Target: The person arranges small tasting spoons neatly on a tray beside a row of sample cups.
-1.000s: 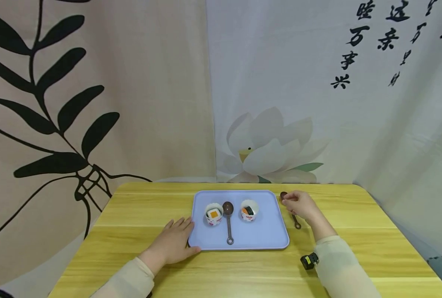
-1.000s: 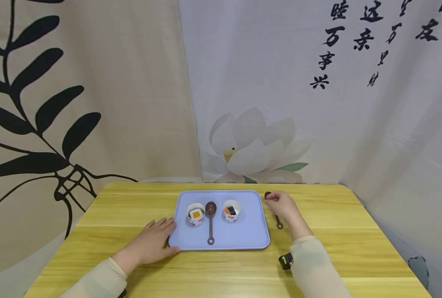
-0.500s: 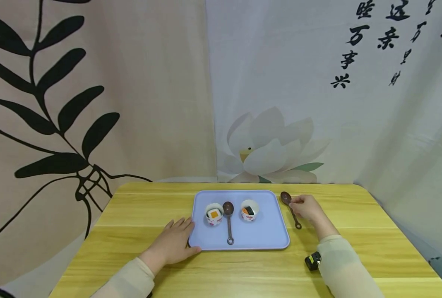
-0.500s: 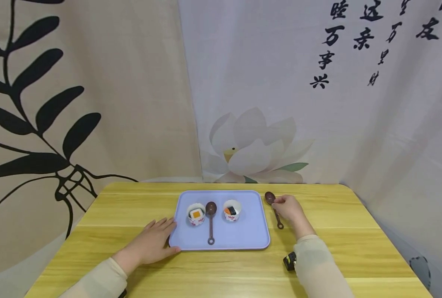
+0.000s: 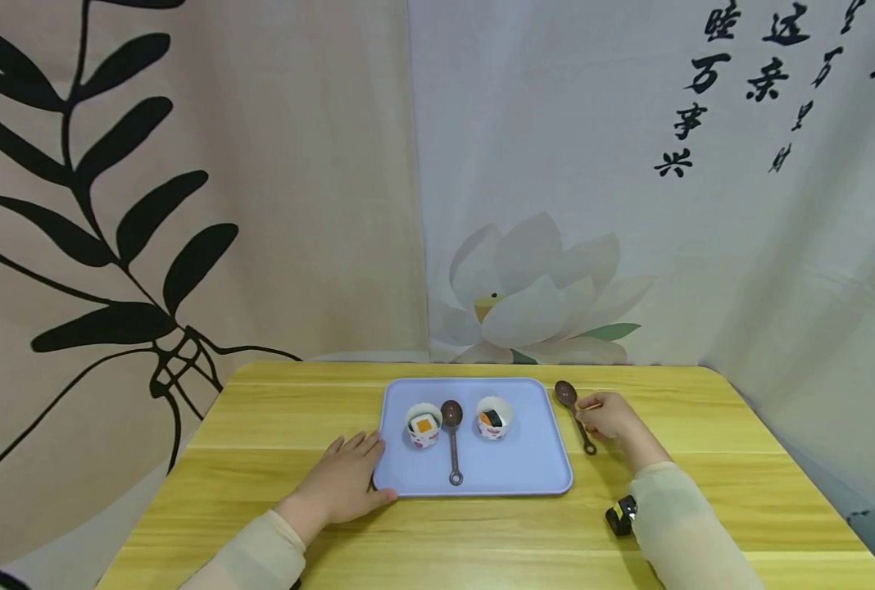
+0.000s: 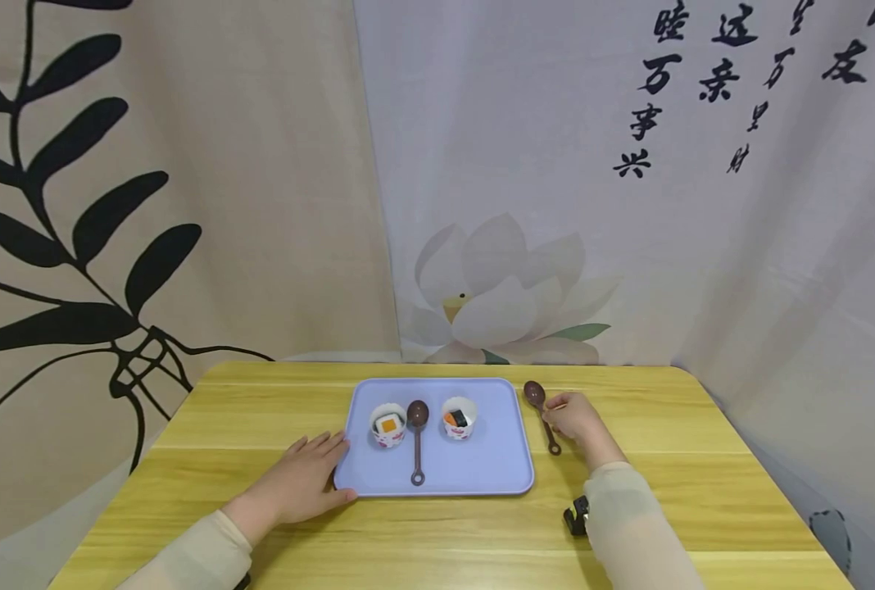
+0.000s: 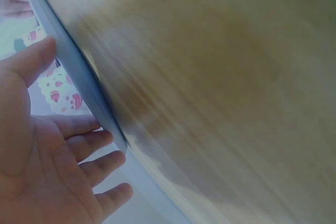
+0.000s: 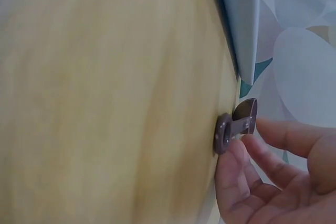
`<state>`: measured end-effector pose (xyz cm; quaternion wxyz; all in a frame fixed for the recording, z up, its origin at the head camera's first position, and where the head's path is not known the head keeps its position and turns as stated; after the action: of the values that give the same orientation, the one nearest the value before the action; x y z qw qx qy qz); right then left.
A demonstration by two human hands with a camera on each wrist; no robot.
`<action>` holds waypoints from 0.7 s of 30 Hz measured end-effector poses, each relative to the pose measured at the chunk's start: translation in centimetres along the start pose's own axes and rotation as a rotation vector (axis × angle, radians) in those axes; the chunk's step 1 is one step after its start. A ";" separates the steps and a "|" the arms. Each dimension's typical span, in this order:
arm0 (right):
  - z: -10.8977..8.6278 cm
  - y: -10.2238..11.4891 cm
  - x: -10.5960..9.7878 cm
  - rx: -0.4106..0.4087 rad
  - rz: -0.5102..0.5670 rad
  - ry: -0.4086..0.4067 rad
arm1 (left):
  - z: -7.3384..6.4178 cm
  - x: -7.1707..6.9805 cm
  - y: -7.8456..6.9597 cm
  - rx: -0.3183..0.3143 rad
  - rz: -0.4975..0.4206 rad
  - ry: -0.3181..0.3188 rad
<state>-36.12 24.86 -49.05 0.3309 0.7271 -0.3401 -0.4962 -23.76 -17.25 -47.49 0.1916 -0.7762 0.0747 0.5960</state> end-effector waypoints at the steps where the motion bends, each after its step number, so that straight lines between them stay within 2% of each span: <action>1: 0.1 -0.1 0.1 0.000 0.000 -0.002 | 0.0 0.0 0.0 0.001 0.000 -0.001; 16: 0.3 0.5 0.9 0.053 -0.052 0.006 | 0.1 0.1 0.1 0.003 -0.008 -0.001; 21: 0.2 0.7 1.0 0.049 -0.060 0.003 | 0.1 0.0 0.2 0.002 -0.011 -0.001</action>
<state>-36.16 23.58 -49.05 0.2984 0.7455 -0.3295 -0.4966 -23.90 -17.36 -47.57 0.1958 -0.7760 0.0710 0.5954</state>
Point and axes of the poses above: each hand's wrist, its own z-axis towards the middle knuckle, its own x-axis out of the palm, y = z × x, the point moved 5 cm from there along z, towards the middle knuckle, and after that the axes turned 8 degrees about y, right-handed, at the moved point
